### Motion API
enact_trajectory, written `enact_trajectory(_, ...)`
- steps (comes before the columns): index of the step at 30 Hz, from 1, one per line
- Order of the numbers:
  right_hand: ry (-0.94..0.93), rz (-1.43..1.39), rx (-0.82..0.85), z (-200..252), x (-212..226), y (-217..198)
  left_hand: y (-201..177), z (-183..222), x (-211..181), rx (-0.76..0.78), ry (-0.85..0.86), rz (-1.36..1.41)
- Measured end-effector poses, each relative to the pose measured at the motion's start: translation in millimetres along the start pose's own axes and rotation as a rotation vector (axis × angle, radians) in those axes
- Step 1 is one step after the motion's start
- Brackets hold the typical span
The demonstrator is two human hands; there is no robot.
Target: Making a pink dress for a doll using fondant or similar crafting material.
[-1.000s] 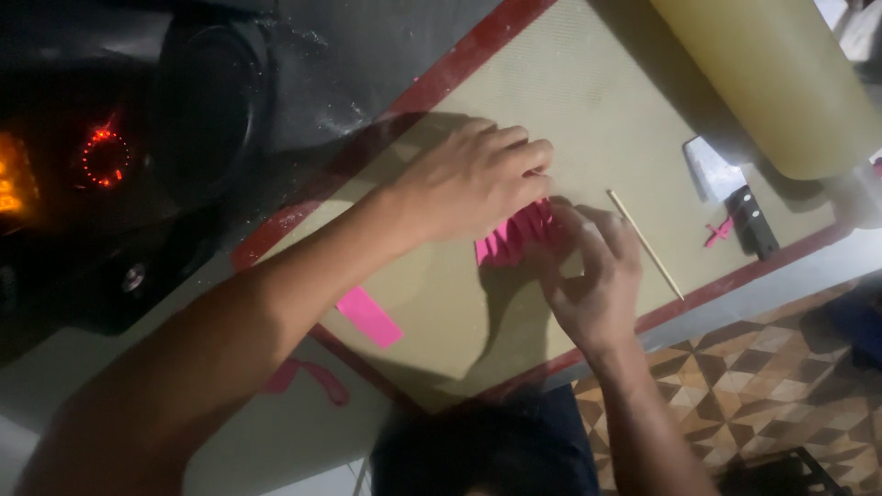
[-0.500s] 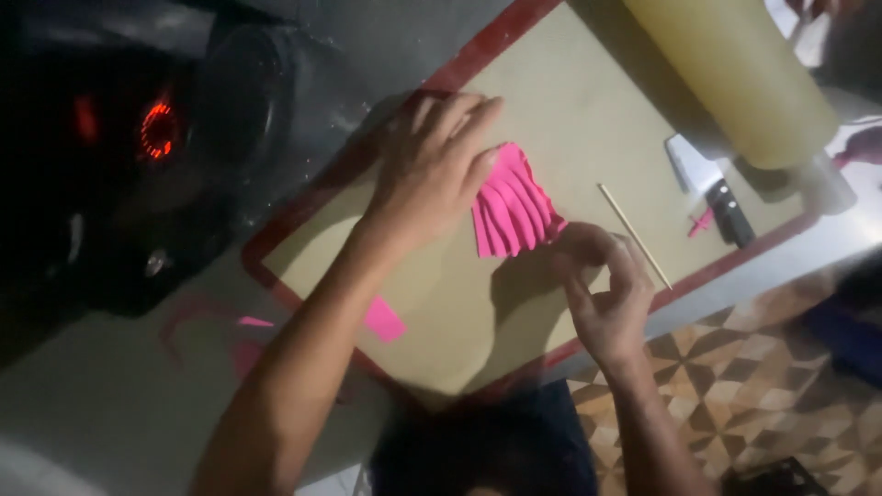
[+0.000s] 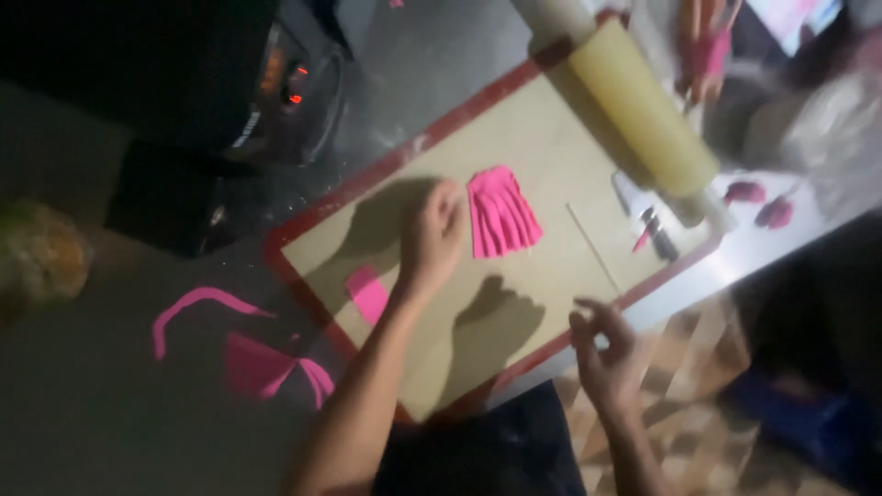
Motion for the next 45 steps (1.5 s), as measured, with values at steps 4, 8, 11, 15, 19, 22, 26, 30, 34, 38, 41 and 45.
enact_trajectory(4, -0.047, -0.119, 0.16, -38.1, 13.3, 17.1, -7.0, -6.8, -54.4, -0.089, 0.188, -0.124)
enact_trajectory(8, -0.264, -0.203, 0.231, -85.4, 60.3, 30.1, 18.6, -20.3, -72.4, -0.042, 0.227, -0.397)
enact_trajectory(11, -0.582, -0.113, 0.229, -106.3, 103.8, 32.6, 34.7, -21.7, -79.3, 0.025, 0.158, -0.506)
enact_trajectory(15, -0.806, -0.036, 0.314, -120.7, 96.1, 66.8, 37.1, -30.9, -82.5, -0.016, 0.053, -0.513)
enact_trajectory(19, -0.87, 0.054, 0.406, -118.9, 88.6, 85.6, 38.8, -13.9, -67.1, -0.1, 0.059, -0.531)
enact_trajectory(22, -0.868, 0.095, 0.462, -114.6, 87.0, 91.8, 33.6, -0.8, -76.1, -0.164, 0.096, -0.481)
enact_trajectory(26, -0.849, 0.09, 0.402, -112.6, 95.6, 90.4, 35.0, 21.2, -72.0, -0.168, 0.128, -0.363)
enact_trajectory(30, -0.861, 0.048, 0.364, -114.4, 101.0, 92.4, 35.4, 28.5, -80.3, -0.152, 0.293, -0.409)
enact_trajectory(34, -0.771, -0.056, 0.399, -120.8, 104.4, 91.1, 33.5, 21.1, -87.9, -0.09, 0.376, -0.459)
enact_trajectory(38, -0.701, -0.175, 0.396, -122.2, 95.0, 92.3, 39.3, 8.1, -76.6, 0.093, 0.332, -0.603)
enact_trajectory(41, -0.658, -0.238, 0.488, -119.6, 94.6, 96.0, 38.7, 6.3, -65.9, 0.177, 0.315, -0.647)
enact_trajectory(45, -0.67, -0.237, 0.448, -120.0, 99.8, 96.0, 36.1, -4.4, -60.6, 0.207, 0.37, -0.617)
Point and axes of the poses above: each hand's wrist, its own z-axis away from the middle knuckle, its own y-axis out of the palm, x = y × z, the point moved 8 cm from there along -z, towards the middle knuckle, and after that the axes turned 6 degrees about -x, right-handed, at the moved point
